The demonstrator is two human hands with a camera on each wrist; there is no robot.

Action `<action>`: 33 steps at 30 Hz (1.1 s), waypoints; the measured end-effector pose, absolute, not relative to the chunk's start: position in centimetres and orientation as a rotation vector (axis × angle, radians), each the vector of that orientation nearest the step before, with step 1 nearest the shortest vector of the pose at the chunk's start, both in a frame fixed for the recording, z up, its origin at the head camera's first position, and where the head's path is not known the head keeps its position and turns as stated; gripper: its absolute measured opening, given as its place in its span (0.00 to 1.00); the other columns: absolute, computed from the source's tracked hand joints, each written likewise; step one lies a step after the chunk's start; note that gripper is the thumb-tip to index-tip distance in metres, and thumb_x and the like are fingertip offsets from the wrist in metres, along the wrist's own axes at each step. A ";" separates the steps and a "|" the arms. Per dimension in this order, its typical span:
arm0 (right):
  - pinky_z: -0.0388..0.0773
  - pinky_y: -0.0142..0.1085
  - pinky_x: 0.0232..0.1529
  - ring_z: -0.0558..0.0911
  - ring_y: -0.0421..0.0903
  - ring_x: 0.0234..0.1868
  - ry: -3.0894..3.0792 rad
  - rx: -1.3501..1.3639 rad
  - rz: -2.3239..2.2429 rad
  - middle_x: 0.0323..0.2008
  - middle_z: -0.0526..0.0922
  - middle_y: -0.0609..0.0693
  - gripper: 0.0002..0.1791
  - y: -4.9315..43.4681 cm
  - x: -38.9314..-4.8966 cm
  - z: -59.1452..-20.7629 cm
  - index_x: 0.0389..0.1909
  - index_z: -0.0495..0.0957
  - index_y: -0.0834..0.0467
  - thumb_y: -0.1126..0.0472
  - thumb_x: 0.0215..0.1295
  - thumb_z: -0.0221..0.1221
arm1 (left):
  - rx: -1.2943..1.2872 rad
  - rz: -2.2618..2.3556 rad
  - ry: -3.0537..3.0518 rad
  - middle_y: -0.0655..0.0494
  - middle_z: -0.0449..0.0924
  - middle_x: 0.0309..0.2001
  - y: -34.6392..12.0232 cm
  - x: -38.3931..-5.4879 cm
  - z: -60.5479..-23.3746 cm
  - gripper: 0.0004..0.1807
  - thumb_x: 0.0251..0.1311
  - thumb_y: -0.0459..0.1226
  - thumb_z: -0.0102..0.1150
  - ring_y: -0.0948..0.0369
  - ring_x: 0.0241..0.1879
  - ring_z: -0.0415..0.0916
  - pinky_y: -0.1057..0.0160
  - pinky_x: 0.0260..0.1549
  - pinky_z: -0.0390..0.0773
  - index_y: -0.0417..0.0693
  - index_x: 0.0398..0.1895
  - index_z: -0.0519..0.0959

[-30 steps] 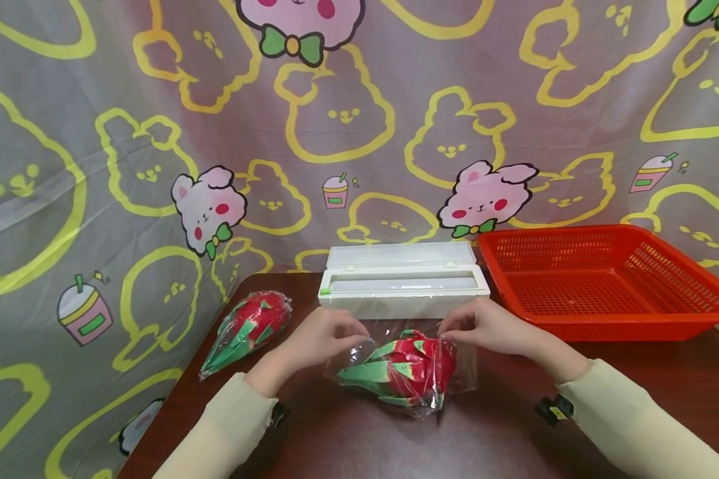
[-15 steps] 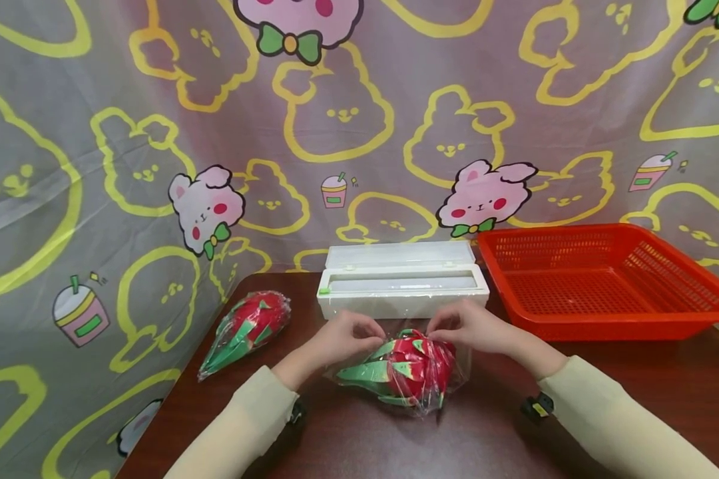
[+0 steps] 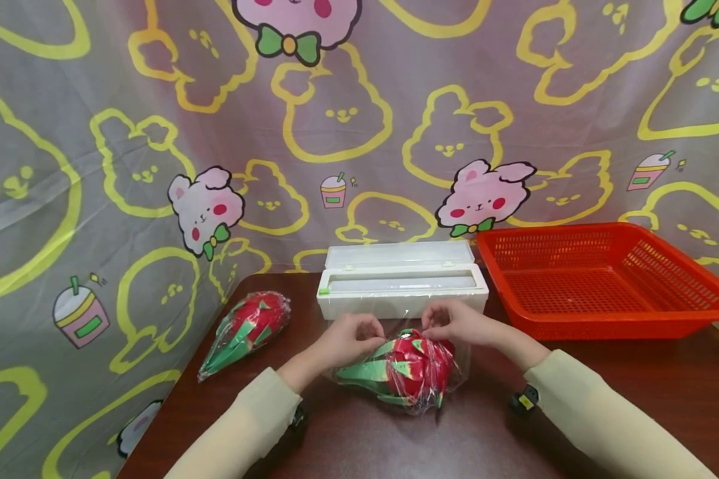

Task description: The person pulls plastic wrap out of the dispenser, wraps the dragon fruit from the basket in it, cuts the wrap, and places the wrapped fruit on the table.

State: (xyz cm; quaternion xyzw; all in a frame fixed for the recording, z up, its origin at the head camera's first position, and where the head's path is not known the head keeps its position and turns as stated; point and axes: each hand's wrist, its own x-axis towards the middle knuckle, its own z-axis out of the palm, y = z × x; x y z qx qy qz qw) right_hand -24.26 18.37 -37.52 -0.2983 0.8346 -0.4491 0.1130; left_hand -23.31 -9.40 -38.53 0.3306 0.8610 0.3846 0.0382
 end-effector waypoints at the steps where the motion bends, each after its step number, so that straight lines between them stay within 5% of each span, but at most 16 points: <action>1: 0.77 0.37 0.35 0.76 0.48 0.32 2.443 -0.882 -1.325 0.29 0.80 0.49 0.06 18.3 -24.4 -37.6 0.35 0.78 0.60 0.63 0.62 0.65 | 1.036 1.166 2.639 0.66 0.82 0.32 -9.5 -23.2 -38.5 0.02 0.64 0.38 0.62 0.67 0.34 0.78 0.64 0.36 0.78 0.51 0.36 0.83; 13: 0.80 0.45 0.39 0.78 0.56 0.37 2.565 -0.823 -1.381 0.35 0.82 0.55 0.09 20.5 -22.1 -36.6 0.39 0.80 0.59 0.57 0.67 0.61 | 1.160 1.134 2.526 0.65 0.82 0.42 -10.3 -22.6 -38.8 0.10 0.63 0.41 0.63 0.68 0.44 0.77 0.66 0.45 0.77 0.51 0.45 0.84; 20: 0.78 0.37 0.38 0.78 0.44 0.35 2.623 -0.926 -1.181 0.32 0.82 0.41 0.06 23.2 -19.3 -37.0 0.35 0.80 0.48 0.54 0.61 0.66 | 1.146 1.114 2.558 0.65 0.82 0.42 -10.4 -22.5 -38.7 0.09 0.63 0.41 0.64 0.67 0.44 0.77 0.65 0.45 0.77 0.52 0.45 0.84; 33: 0.79 0.36 0.40 0.79 0.42 0.36 2.567 -1.046 -1.116 0.32 0.82 0.40 0.03 23.4 -18.6 -37.6 0.32 0.82 0.49 0.59 0.60 0.68 | 1.197 1.125 2.528 0.65 0.81 0.42 -10.4 -22.7 -38.9 0.09 0.63 0.39 0.64 0.68 0.44 0.77 0.66 0.46 0.77 0.51 0.45 0.84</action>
